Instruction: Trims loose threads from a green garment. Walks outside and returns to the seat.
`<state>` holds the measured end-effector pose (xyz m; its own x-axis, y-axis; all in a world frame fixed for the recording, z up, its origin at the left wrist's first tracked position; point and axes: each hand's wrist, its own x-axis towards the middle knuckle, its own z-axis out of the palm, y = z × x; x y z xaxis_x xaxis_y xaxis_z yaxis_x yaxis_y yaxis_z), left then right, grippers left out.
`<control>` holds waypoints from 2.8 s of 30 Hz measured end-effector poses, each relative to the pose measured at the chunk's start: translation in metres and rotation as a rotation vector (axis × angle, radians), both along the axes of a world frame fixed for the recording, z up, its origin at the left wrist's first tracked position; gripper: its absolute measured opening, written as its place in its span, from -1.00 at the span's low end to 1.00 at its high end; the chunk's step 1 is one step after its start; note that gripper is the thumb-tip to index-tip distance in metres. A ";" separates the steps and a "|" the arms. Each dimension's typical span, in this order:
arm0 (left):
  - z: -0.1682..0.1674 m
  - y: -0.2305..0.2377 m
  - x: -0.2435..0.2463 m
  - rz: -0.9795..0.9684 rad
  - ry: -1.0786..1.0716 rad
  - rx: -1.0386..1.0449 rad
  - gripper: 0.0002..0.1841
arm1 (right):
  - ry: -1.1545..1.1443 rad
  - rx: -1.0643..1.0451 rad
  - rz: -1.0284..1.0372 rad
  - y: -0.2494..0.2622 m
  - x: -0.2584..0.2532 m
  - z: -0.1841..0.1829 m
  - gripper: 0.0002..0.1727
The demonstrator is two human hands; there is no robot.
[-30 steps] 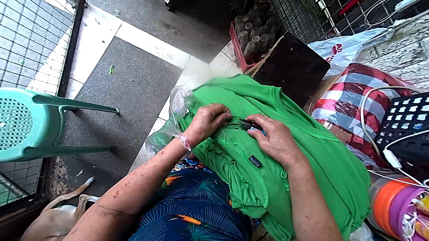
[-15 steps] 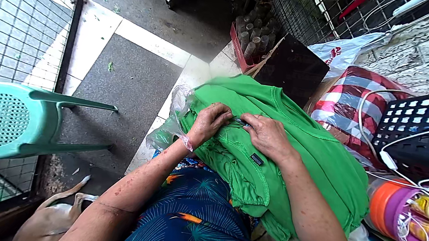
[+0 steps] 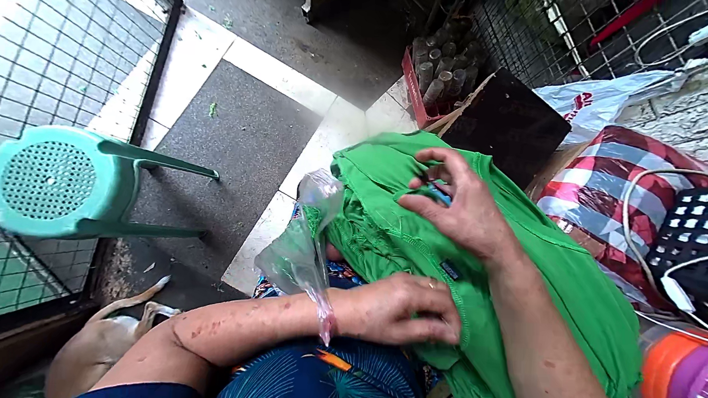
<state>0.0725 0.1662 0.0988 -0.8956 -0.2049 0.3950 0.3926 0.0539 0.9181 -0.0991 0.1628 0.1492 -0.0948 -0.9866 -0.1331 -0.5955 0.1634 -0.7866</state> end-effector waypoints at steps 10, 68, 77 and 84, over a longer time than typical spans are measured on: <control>0.014 -0.041 0.069 0.292 -0.177 -0.351 -0.72 | 0.175 -0.010 0.226 -0.039 0.068 -0.013 -0.77; -0.029 -0.078 -0.001 0.618 -0.442 0.183 -0.92 | -0.199 0.352 -0.483 -0.009 -0.056 -0.057 -0.81; 0.018 -0.029 0.001 -0.416 -0.385 0.022 -0.84 | 0.166 -0.145 -0.133 -0.007 -0.007 -0.016 -0.41; 0.040 -0.019 0.007 -0.500 -0.290 -0.126 -0.89 | 0.375 0.306 0.264 -0.046 0.087 0.004 -0.38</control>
<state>0.0791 0.1475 0.1387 -0.9464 0.3027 0.1131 0.1320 0.0428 0.9903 -0.0126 0.1168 0.1534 0.0547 -0.9046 -0.4227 -0.8774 0.1585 -0.4529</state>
